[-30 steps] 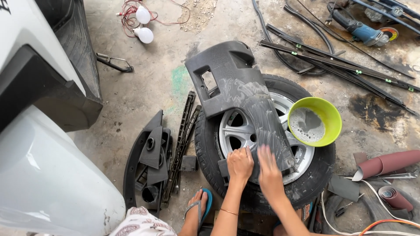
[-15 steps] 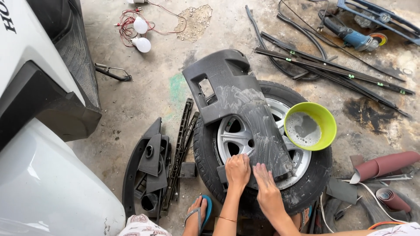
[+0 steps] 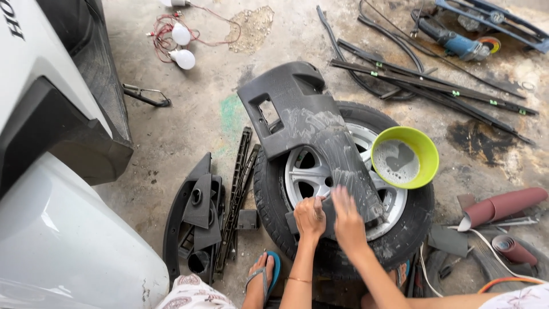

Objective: The person sands a black plastic car part resting on a tire using a sanding block. They repeatedly dip the sanding block into a green bowl of soapy water and continue sanding the surface of the part.

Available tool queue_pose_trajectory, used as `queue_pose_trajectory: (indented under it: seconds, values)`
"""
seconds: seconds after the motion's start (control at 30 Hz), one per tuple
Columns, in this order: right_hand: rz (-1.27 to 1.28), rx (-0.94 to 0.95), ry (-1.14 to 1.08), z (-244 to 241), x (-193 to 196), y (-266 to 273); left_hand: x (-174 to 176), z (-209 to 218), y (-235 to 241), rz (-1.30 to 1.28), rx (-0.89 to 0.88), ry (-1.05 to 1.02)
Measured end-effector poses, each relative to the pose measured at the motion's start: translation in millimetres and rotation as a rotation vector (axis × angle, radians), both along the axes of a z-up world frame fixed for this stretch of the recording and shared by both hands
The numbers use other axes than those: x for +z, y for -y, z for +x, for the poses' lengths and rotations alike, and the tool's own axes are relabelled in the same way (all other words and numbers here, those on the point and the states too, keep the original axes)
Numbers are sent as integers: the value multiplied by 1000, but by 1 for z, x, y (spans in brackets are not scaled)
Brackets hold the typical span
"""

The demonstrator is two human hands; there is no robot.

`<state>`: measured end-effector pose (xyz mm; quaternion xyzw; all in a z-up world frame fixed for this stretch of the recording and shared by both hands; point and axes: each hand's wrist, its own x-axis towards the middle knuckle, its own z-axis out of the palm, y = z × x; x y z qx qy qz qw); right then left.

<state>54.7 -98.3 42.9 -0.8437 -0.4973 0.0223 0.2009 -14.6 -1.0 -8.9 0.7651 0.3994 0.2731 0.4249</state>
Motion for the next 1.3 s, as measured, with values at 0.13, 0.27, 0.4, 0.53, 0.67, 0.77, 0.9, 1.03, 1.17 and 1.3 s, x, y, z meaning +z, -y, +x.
queue_pose_trajectory:
  seconds: [0.13, 0.27, 0.4, 0.53, 0.67, 0.77, 0.9, 1.03, 1.17, 1.3]
  values:
    - [91, -111, -74, 14, -9, -26, 1, -2, -2, -54, 3, -2]
    - [44, 106, 126, -30, -7, 17, 0, -2, -2, -56, 26, 1]
    - [108, 75, 368, 7, -21, -7, -7, -3, 2, 42, 45, 26]
    - [220, -44, 165, 20, -31, -27, -20, -2, 4, 16, 35, 39]
    - [146, 91, 283, -18, -5, -1, -17, -1, 5, 52, 58, 21]
    - [178, 59, 246, 17, -17, -24, -9, 0, 4, 70, 59, 54]
    - [184, -53, 161, 30, -17, -45, 0, -3, 3, 53, 55, 95]
    - [73, 105, 268, -10, -6, -7, -38, 3, 3, 66, 84, 33]
    - [141, 25, 186, 37, -15, -36, -14, 1, 4, 57, 89, 69]
    - [135, -49, 115, 13, 2, -39, -4, -2, 1, 63, 99, 80]
